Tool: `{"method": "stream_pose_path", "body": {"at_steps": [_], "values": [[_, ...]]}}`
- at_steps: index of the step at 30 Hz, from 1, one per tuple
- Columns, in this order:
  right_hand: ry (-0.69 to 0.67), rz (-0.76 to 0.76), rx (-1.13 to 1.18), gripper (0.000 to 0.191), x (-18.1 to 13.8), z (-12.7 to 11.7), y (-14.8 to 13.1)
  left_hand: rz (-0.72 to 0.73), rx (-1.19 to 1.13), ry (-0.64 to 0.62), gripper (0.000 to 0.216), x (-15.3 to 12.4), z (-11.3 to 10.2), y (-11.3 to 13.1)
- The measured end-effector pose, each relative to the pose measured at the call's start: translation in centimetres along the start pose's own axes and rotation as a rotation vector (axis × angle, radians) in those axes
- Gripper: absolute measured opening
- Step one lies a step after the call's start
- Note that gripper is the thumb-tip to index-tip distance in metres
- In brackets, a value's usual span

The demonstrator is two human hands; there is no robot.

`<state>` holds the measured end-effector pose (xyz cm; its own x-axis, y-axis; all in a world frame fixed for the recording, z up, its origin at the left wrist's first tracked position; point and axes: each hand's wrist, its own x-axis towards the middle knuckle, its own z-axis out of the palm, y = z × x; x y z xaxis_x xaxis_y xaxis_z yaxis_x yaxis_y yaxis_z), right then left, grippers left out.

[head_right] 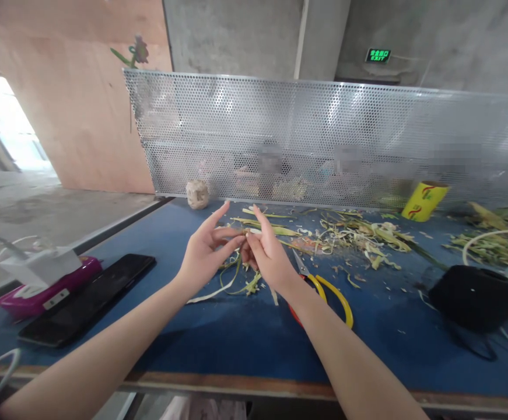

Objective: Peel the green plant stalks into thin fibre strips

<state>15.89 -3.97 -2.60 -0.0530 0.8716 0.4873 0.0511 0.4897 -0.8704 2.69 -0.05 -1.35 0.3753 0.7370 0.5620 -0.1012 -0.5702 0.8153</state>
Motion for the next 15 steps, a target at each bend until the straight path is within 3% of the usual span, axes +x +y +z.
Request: {"method": "stream_pose_path", "body": {"at_steps": [7,15], "values": [[-0.078,0.028,-0.026,0.055,0.04,-0.18,-0.09,-0.17,-0.287,0.035,0.074,0.27,0.08,0.39],[-0.077,0.012,-0.301,0.033,0.08,-0.51,0.16,-0.243,-0.551,0.251,0.066,0.99,-0.36,0.07]]}}
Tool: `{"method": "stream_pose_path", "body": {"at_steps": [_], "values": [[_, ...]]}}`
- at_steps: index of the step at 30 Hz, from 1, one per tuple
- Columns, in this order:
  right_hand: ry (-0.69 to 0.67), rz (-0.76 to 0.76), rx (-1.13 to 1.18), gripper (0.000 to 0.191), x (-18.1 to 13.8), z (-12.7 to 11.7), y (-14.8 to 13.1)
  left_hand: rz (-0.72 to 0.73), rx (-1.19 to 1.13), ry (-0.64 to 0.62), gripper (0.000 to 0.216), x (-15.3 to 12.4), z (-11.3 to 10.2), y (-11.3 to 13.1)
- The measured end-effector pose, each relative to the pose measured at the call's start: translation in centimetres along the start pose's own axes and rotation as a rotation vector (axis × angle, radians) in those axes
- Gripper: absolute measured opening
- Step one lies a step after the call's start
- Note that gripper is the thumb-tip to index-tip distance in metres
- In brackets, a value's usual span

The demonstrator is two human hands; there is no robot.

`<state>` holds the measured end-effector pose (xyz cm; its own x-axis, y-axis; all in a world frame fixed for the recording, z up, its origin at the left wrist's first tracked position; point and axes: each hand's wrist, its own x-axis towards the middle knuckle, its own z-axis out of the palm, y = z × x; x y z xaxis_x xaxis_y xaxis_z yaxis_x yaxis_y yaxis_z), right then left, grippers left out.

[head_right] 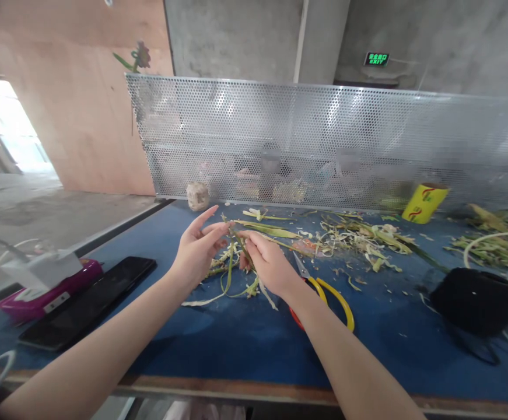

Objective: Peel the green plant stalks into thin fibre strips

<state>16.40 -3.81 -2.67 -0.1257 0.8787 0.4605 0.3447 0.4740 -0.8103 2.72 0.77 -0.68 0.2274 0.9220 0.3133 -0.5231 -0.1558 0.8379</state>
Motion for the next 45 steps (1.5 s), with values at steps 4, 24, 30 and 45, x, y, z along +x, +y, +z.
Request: {"method": "stream_pose_path", "body": {"at_steps": [4,24,30,45], "values": [[0.017,0.084,0.064,0.031,0.1,0.3,0.1,0.037,-0.058,-0.029,0.065,0.0,0.0,0.1],[-0.043,0.065,-0.153,0.025,-0.4,0.2,-0.6,0.119,-0.009,-0.035,0.059,-0.2,0.1,0.2],[-0.024,0.015,-0.099,0.026,-0.4,0.1,-0.1,0.129,-0.01,-0.04,0.055,0.0,0.1,0.1],[-0.061,0.139,0.601,0.016,0.5,0.3,0.7,0.182,0.225,-0.138,0.053,-0.1,0.1,-0.1]]}}
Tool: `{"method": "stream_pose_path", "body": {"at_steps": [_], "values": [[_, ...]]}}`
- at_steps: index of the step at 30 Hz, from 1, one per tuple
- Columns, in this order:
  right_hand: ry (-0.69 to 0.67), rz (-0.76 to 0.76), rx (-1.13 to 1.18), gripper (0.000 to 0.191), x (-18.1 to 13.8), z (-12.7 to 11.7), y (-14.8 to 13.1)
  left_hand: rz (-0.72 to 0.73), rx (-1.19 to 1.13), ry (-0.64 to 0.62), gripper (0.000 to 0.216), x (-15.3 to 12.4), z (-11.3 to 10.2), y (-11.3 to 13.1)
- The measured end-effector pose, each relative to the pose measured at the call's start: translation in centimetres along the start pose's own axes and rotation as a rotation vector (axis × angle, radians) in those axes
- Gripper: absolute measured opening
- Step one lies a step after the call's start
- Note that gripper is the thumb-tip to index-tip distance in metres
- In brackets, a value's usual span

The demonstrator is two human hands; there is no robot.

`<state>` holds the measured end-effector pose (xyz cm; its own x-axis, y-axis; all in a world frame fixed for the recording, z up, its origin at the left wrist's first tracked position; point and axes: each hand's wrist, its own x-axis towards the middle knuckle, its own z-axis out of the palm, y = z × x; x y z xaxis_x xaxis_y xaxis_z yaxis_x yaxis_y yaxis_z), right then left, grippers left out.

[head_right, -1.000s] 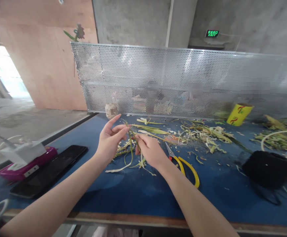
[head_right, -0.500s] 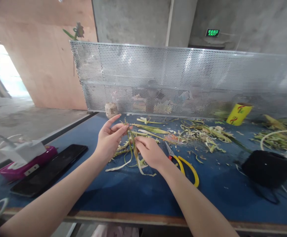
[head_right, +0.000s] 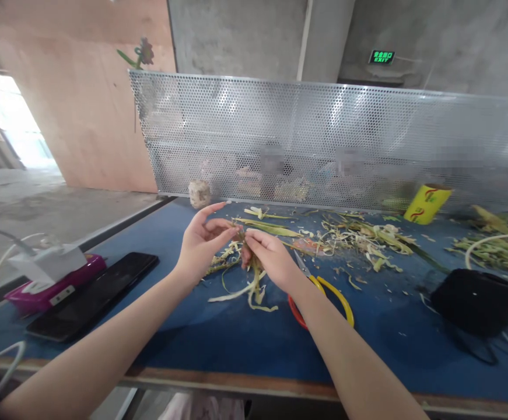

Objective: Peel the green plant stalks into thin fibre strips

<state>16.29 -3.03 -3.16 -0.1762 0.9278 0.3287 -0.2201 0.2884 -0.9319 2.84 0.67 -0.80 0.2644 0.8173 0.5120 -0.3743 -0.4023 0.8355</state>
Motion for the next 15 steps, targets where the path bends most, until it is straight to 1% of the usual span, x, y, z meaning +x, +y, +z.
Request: {"method": "stream_pose_path", "body": {"at_steps": [3,4,6,7,9,11,15], "values": [[0.077,0.037,0.054,0.015,0.1,-0.5,-0.4,0.002,0.178,-0.014,0.055,0.4,-0.7,-0.8],[0.12,0.045,0.08,0.015,0.2,-0.7,-0.6,-0.001,0.275,-0.007,0.055,0.5,-1.0,-1.1],[0.233,0.03,0.134,0.013,0.3,-1.4,-1.1,-0.035,0.571,-0.036,0.058,0.5,-1.7,-1.5],[0.289,0.008,0.158,0.012,0.4,-1.9,-1.3,-0.057,0.731,-0.101,0.059,0.5,-2.0,-1.6],[0.386,-0.038,0.215,0.008,0.5,-3.0,-1.8,-0.104,0.963,-0.2,0.061,0.2,-2.4,-1.6],[0.468,-0.082,0.289,0.006,0.6,-4.3,-2.3,-0.127,1.092,-0.281,0.065,-0.1,-2.4,-1.5],[0.566,-0.101,0.413,0.01,0.4,-6.2,-3.3,-0.126,1.187,-0.415,0.072,-0.4,-2.1,-1.5]]}}
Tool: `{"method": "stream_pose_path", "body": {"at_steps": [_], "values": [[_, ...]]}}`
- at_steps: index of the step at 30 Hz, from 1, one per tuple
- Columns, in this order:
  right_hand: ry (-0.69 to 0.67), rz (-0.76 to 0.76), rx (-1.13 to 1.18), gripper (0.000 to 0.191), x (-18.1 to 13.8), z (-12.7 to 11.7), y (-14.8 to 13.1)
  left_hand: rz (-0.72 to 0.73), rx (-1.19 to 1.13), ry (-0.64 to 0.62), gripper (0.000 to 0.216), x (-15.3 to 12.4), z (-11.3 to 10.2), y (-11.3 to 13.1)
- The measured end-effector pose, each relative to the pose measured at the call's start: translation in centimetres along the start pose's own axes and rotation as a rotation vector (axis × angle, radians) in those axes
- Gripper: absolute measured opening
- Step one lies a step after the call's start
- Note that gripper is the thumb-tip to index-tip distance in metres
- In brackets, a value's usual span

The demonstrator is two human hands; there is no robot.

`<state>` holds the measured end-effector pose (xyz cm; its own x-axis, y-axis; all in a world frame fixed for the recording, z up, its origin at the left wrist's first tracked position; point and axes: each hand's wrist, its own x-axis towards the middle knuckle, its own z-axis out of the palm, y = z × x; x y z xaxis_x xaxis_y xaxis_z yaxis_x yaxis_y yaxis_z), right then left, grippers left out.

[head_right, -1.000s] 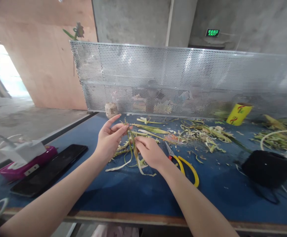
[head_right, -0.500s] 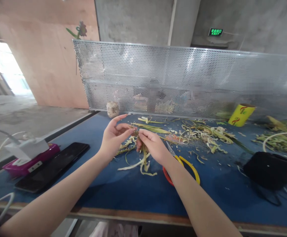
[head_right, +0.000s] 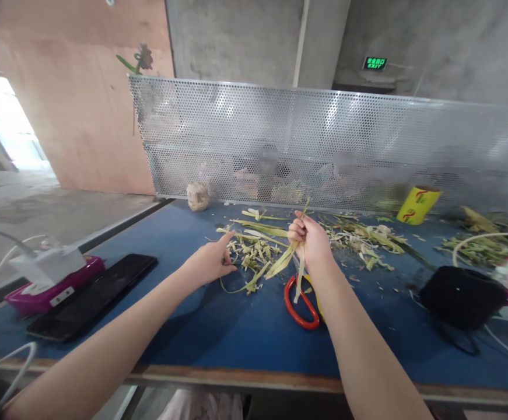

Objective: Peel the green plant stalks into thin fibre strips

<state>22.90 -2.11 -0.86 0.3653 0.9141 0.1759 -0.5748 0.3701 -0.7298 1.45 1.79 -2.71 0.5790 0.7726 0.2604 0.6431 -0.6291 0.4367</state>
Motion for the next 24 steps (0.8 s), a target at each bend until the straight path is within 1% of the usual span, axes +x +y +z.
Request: {"method": "stream_pose_path", "body": {"at_steps": [3,5,7,10,11,13,15,18,21,22,24], "values": [[0.089,0.019,0.073,0.011,0.0,-0.1,-0.6,-0.019,0.069,-0.056,0.072,0.1,0.3,0.0],[0.104,0.026,0.098,0.011,-0.2,0.0,-0.6,-0.038,0.099,-0.075,0.074,0.2,0.5,-0.1],[0.08,-0.003,0.083,0.009,-0.3,0.2,-0.3,-0.036,0.095,-0.089,0.075,0.2,0.6,-0.2],[0.024,-0.097,-0.025,0.002,-0.1,0.5,0.1,0.007,0.077,-0.101,0.075,0.2,0.7,-0.3],[0.011,-0.121,-0.073,0.002,0.1,0.7,0.2,0.021,0.068,-0.099,0.075,0.2,0.6,-0.3],[-0.016,-0.115,-0.152,0.005,0.6,1.3,0.0,0.046,0.011,-0.083,0.075,0.3,0.6,-0.3],[-0.064,-0.08,-0.231,0.009,0.9,2.0,-0.3,0.102,-0.119,-0.026,0.073,0.5,0.5,-0.2],[-0.174,-0.019,-0.381,0.015,0.5,3.1,0.0,0.152,-0.427,0.123,0.07,0.8,0.3,0.2],[-0.22,0.008,-0.571,0.024,-1.0,3.5,1.7,0.105,-0.736,0.255,0.068,1.0,0.3,0.8],[-0.266,0.039,-0.642,0.025,-1.6,3.6,2.4,0.093,-0.816,0.279,0.067,1.0,0.3,1.0],[-0.352,0.103,-0.703,0.025,-2.6,3.5,3.7,0.088,-0.943,0.311,0.065,0.9,0.2,1.4]]}}
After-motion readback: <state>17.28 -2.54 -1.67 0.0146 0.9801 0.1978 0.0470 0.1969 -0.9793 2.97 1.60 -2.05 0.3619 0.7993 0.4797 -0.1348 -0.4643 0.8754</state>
